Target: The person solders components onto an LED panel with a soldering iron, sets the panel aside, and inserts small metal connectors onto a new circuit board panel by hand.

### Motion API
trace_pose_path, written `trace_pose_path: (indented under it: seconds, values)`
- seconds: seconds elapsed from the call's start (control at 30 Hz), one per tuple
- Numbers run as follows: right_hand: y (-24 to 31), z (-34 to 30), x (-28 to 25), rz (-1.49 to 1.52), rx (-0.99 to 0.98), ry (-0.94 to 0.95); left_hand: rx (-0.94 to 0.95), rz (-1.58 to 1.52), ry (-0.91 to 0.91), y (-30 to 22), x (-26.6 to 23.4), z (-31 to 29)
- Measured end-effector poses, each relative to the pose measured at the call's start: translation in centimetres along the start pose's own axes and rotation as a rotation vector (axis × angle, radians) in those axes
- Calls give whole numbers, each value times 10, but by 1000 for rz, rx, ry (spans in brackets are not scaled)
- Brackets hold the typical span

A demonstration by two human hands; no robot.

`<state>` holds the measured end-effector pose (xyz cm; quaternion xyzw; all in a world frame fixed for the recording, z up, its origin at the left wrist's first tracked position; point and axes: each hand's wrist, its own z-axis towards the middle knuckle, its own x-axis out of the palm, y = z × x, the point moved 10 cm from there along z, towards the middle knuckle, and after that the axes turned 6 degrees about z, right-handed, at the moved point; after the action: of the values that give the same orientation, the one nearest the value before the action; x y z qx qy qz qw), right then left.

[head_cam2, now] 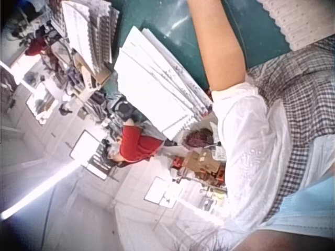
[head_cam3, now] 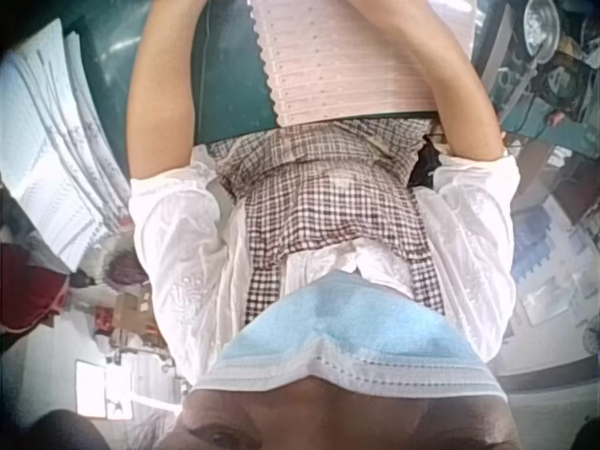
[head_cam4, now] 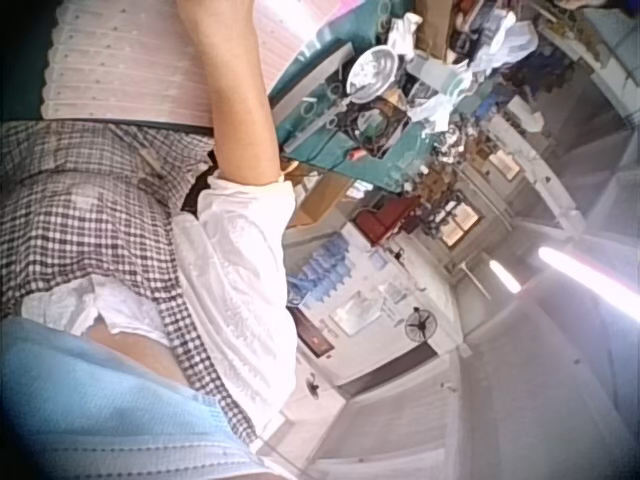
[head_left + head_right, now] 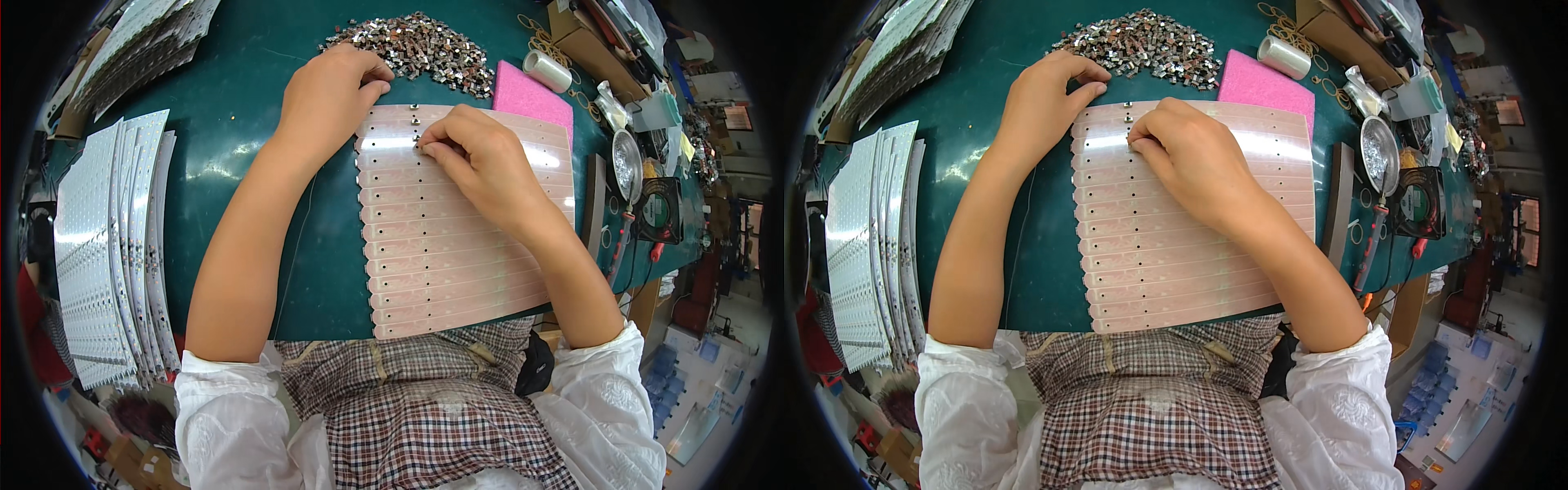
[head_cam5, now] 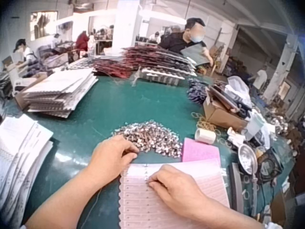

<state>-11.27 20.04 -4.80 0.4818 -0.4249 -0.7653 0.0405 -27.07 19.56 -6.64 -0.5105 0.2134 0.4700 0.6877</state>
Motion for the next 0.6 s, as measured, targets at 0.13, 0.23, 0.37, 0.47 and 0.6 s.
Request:
trace_pose_path:
  seconds: [0.13, 0.23, 0.37, 0.47, 0.6]
  values:
    - [0, 0, 4, -8, 1, 17, -18, 47, -11, -1, 5, 0]
    - [-1, 0, 4, -35, -1, 19, -37, 102, -18, -1, 5, 0]
    - [0, 0, 4, -44, -7, 20, -115, 28, -30, 6, -7, -1]
    - [3, 1, 5, -66, -9, 25, -175, -111, 12, 14, -13, -1]
    - [7, -1, 7, -123, -70, -14, -256, -253, 44, 21, -18, 0]
